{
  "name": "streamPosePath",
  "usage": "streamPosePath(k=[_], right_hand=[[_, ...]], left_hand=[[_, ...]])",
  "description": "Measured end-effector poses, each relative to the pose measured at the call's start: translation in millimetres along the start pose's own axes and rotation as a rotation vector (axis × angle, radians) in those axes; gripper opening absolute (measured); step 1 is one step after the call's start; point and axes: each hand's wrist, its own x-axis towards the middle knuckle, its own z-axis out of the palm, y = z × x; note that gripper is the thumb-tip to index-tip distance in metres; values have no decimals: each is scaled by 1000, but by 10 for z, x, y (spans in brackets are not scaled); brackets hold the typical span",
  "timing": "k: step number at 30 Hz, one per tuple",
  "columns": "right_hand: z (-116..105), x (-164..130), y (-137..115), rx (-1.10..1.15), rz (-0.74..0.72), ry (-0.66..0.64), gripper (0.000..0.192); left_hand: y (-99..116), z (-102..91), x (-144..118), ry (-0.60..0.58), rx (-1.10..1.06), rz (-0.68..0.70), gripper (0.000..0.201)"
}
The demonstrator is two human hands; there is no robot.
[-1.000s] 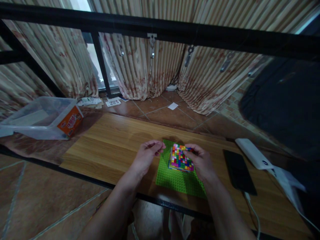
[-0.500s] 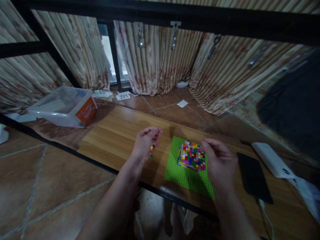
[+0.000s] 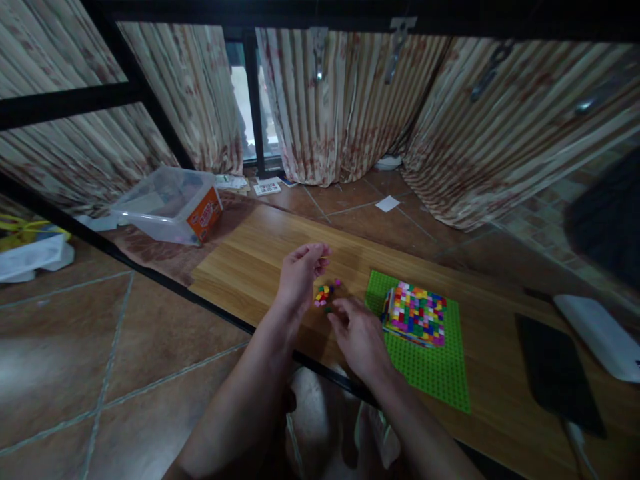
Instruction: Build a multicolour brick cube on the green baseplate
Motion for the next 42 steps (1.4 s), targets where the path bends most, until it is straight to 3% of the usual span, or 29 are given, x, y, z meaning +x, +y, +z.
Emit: streamPosePath(k=[9, 14, 16, 19, 24, 27, 31, 35, 39, 42], right_hand=[[116, 76, -8, -12, -14, -47, 21], [43, 76, -46, 50, -39, -48, 17], [-48, 57, -86, 89, -28, -40, 14], [-241, 15, -116, 180, -20, -11, 12], [-623, -25, 79, 318, 61, 231, 21], [-873, -10, 311, 372, 200, 397, 23], [-1199, 1, 590, 349, 244, 572, 22], [-1345, -36, 723, 249, 249, 523, 22], [-1271, -53, 730, 174, 144, 368, 18], [-1174, -39, 740, 133, 111, 308, 16]], left_hand=[[38, -88, 34, 10, -3, 7, 20], [44, -61, 27, 0, 4, 0, 21], [23, -65, 50, -6, 94, 24, 18], [-46, -118, 98, -31, 437, 146, 11], [-159, -227, 85, -165, 976, 263, 11], [-184, -228, 35, -222, 1124, 289, 16], [-223, -211, 30, -208, 1194, 329, 18], [-258, -203, 61, -205, 1283, 324, 18], [-239, -173, 57, -278, 1522, 303, 27], [-217, -158, 49, -297, 1582, 291, 27]])
